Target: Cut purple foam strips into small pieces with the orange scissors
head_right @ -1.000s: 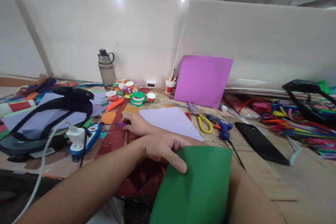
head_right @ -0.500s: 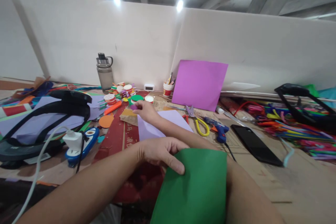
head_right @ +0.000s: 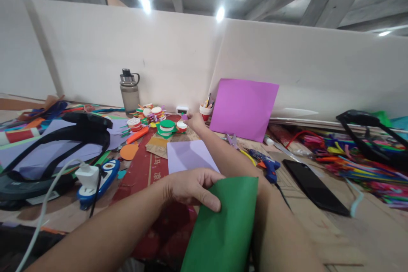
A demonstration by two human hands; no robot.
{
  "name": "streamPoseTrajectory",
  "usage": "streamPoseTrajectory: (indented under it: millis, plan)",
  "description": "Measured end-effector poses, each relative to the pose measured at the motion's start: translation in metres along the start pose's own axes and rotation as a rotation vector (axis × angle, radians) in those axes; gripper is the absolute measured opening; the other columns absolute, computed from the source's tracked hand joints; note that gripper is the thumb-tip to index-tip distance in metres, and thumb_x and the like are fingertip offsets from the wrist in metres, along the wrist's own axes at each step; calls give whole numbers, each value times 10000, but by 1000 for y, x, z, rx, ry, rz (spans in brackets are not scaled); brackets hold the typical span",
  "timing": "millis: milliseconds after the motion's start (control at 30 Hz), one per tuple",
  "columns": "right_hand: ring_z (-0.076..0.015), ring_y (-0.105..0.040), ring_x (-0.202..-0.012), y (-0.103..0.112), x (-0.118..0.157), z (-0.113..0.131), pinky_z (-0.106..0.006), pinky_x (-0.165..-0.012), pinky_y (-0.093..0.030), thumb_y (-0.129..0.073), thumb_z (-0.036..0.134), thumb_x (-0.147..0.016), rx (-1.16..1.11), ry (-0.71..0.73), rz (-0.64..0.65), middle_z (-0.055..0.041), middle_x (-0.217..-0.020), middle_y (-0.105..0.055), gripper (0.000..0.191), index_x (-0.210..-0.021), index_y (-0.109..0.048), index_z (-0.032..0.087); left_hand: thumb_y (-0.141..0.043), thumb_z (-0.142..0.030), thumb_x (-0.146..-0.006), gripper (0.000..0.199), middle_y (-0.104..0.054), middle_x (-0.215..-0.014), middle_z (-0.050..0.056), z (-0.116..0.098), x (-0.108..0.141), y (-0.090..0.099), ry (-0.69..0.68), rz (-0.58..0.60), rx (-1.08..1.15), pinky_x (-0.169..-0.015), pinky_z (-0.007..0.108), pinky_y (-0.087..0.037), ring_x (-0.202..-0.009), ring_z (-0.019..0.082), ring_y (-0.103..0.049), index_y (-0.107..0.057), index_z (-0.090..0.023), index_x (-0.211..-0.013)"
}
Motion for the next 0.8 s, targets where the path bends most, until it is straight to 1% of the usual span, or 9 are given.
streamPoseTrajectory:
  millis: [100, 167, 233, 333, 433, 600, 700, 800]
  plan:
    - [-94, -477, -583, -7, -2, 13, -211, -567, -377, -575, 215, -738, 37, 34, 53, 17, -668, -585, 155, -839, -650, 124, -896, -336, -526, 605, -695, -797, 14, -9, 4, -3, -77, -17, 12, -717, 315, -576, -644, 149, -676, -704, -113, -1055]
    - [-89, -480, -603, -12, -5, 23, -200, -573, -372, -599, 190, -735, 76, 70, 113, 22, -684, -591, 132, -832, -661, 126, -900, -342, -506, 583, -701, -773, 12, -13, 5, -4, -99, -25, 27, -693, 309, -575, -608, 143, -669, -717, -111, -1009]
    - [-89, -480, -610, -16, -9, 35, -195, -569, -364, -622, 151, -720, 126, 104, 175, 26, -680, -597, 104, -810, -671, 132, -896, -326, -514, 554, -709, -796, 8, -16, 6, -4, -104, -43, 50, -705, 309, -571, -625, 143, -678, -719, -116, -996]
    - [-99, -494, -617, -21, -17, 49, -201, -567, -356, -636, 78, -682, 210, 148, 255, 22, -670, -615, 118, -767, -685, 144, -902, -297, -503, 570, -714, -812, 11, -18, 8, -3, -131, -61, 88, -751, 340, -570, -640, 152, -681, -714, -122, -1012]
    - [-115, -507, -617, -25, -23, 60, -217, -572, -360, -636, 41, -665, 280, 179, 307, 11, -666, -633, 154, -748, -700, 153, -909, -308, -490, 565, -712, -817, 28, -18, 10, 0, -155, -70, 104, -794, 382, -567, -644, 166, -679, -716, -126, -988]
    - [-115, -495, -576, -29, -30, 66, -231, -574, -354, -639, 33, -678, 345, 206, 357, 10, -606, -612, 135, -704, -698, 152, -884, -298, -554, 558, -702, -855, 53, -12, 10, 6, -132, -78, 77, -855, 460, -540, -790, 232, -698, -707, -137, -1058]
    - [-93, -478, -570, -33, -33, 68, -225, -586, -340, -658, 10, -680, 352, 220, 371, 27, -570, -581, 129, -678, -688, 136, -895, -319, -534, 564, -700, -841, 47, -10, 8, 8, -113, -75, 72, -838, 452, -549, -737, 214, -692, -714, -149, -1041]
    - [-68, -481, -568, -36, -36, 68, -216, -618, -351, -666, 28, -731, 324, 227, 366, 45, -549, -552, 112, -647, -667, 101, -907, -327, -512, 571, -699, -833, 43, -12, 8, 9, -124, -84, 81, -841, 445, -551, -706, 198, -687, -719, -148, -1020]
Point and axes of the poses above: each hand's wrist, its own x-axis away from the middle knuckle, its own y-axis out of the back of the hand, z = x × y, the point moved 2 cm from there along -x, towards the middle knuckle
